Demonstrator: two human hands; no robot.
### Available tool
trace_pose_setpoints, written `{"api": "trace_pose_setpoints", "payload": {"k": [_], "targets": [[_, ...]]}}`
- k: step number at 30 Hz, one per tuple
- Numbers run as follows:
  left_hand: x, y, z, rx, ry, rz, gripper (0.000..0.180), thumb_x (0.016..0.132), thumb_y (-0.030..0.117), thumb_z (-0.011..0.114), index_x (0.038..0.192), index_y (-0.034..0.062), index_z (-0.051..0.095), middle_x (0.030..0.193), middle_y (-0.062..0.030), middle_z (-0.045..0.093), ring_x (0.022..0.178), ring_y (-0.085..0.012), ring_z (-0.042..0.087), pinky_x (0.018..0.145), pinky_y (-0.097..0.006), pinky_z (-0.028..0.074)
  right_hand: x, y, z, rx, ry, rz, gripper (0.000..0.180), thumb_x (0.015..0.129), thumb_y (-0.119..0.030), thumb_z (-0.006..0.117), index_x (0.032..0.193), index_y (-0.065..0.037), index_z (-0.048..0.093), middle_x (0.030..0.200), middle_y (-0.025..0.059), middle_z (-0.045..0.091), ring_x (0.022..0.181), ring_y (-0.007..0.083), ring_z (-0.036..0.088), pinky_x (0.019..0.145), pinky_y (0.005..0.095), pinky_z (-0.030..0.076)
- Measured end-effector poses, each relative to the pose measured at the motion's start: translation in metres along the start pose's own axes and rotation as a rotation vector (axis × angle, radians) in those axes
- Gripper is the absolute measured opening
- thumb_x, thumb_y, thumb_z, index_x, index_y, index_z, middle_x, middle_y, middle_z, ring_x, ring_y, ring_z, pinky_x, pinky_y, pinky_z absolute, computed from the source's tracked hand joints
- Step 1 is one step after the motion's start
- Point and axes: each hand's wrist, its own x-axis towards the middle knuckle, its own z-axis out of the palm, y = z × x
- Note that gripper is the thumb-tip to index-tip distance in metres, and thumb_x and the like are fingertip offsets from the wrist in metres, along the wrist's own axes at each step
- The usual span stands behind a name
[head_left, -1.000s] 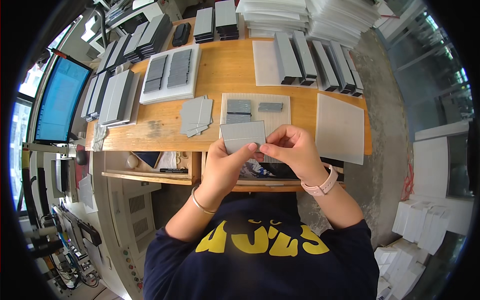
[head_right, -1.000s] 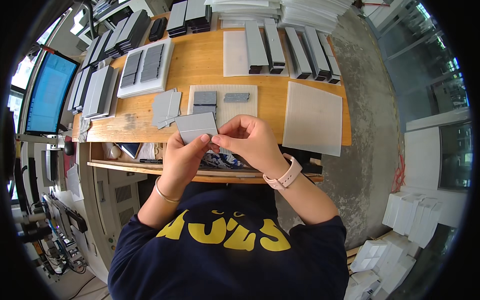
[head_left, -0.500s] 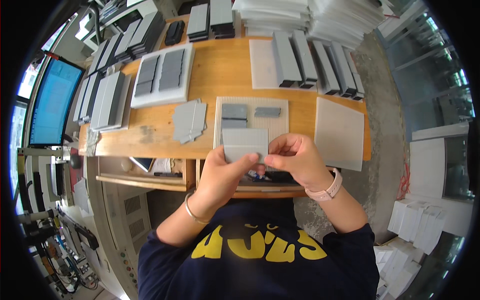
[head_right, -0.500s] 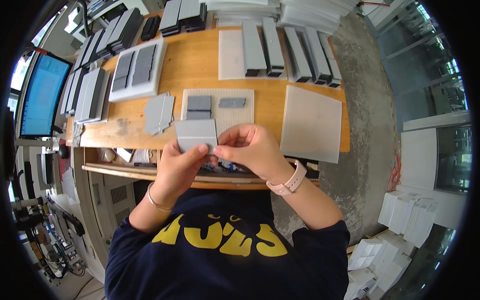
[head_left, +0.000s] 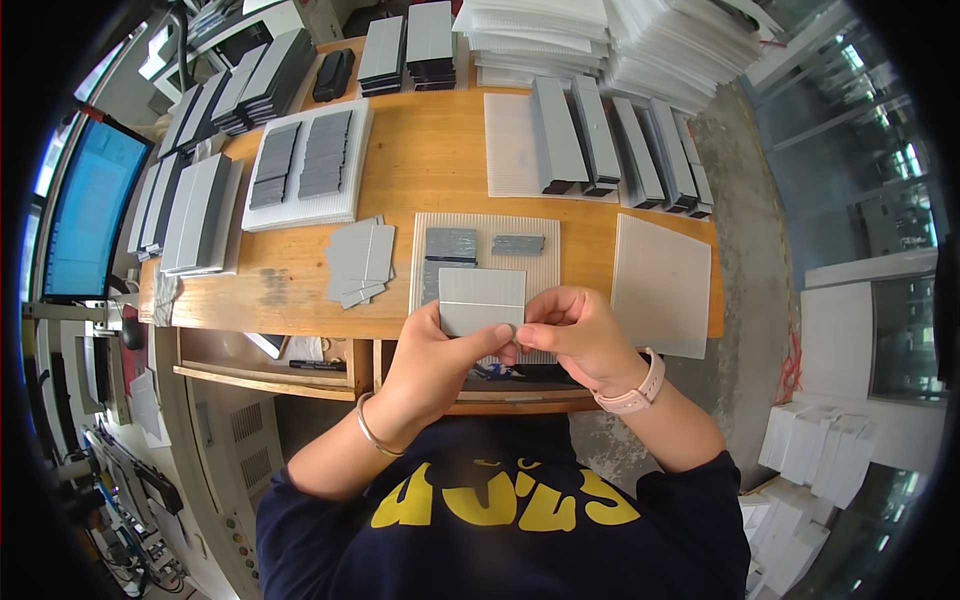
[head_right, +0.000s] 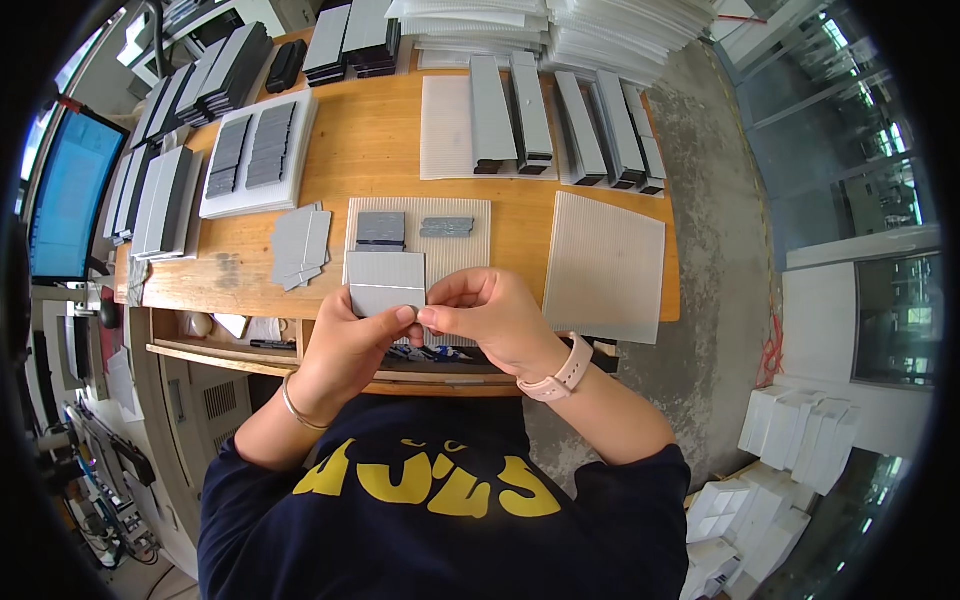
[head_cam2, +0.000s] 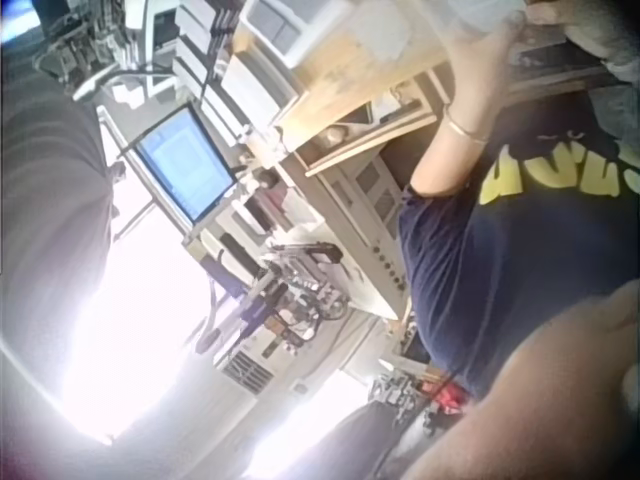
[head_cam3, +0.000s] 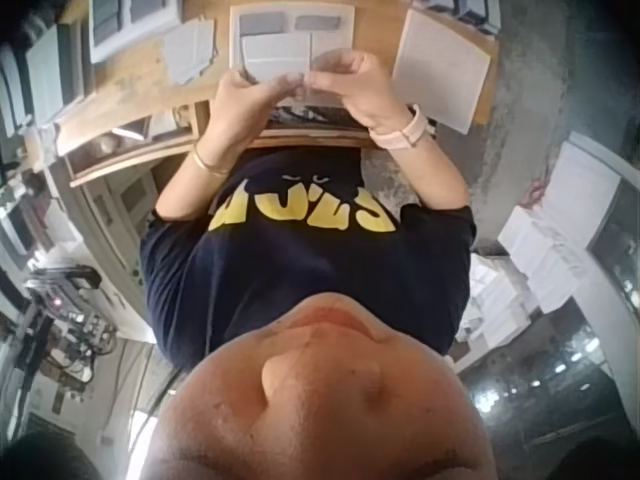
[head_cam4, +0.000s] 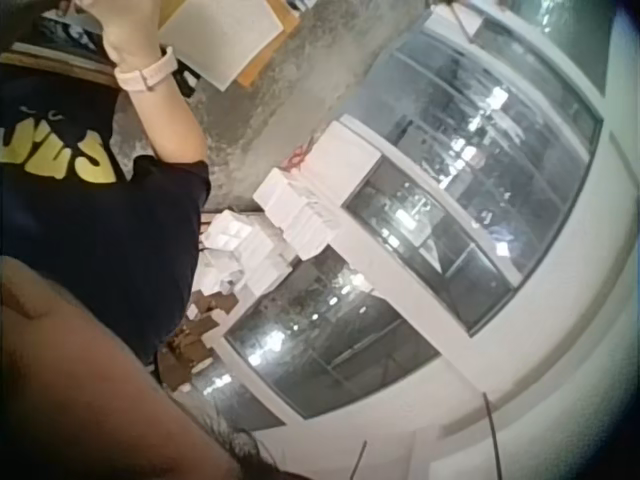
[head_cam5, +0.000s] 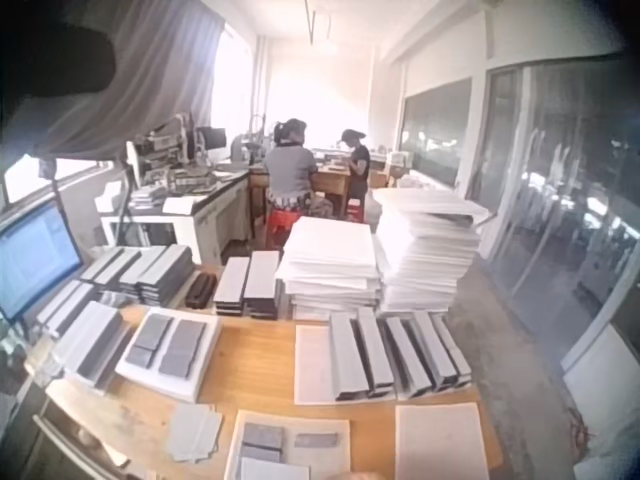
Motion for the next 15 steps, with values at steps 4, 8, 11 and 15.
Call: {"api": "trace_pose_setpoints", "payload": {"k": [4,8,11,15], "targets": [[0.001,0.000,-0.002,-0.051,-0.050,-0.045,0.018,0.078,0.001,0.058,0.094,-0.0047,0.052,0.082,-0.0105,0.060,0.070,-0.0174,0.058,0.066,-0.028,0.049,0.000,0.001,0.001,0.084,-0.021,0.023,0.013,0.075,-0.002,0.064,0.085,0.003,0.058,0.078,0.0091,0.062,0.068,0.0141,0.060,0.067,0.0230,0.049],[0.002,0.003,0.001,-0.113,-0.067,-0.047,0.017,0.078,-0.001,0.058,0.093,-0.0050,0.053,0.083,-0.0097,0.060,0.072,-0.0161,0.059,0.067,-0.028,0.049,0.001,0.006,-0.006,0.132,0.031,0.025,0.012,0.074,-0.002,0.064,0.083,0.003,0.058,0.077,0.0083,0.061,0.069,0.0142,0.059,0.066,0.0234,0.048],[0.003,-0.001,-0.003,-0.089,-0.028,0.038,0.019,0.079,0.000,0.057,0.096,-0.0044,0.052,0.086,-0.0100,0.059,0.075,-0.0170,0.059,0.071,-0.031,0.049,0.004,-0.004,-0.013,0.000,-0.002,-0.051,0.010,0.074,-0.004,0.064,0.082,0.000,0.058,0.080,0.0062,0.061,0.072,0.0118,0.059,0.066,0.0232,0.048],[0.009,0.007,-0.001,-0.244,0.098,0.088,0.020,0.080,0.002,0.056,0.099,-0.0027,0.051,0.094,-0.0100,0.057,0.082,-0.0196,0.058,0.080,-0.038,0.049,0.021,-0.024,-0.016,-1.024,0.272,-0.396,0.010,0.071,-0.002,0.062,0.076,-0.001,0.054,0.074,0.0050,0.057,0.067,0.0137,0.055,0.063,0.0247,0.044]]}}
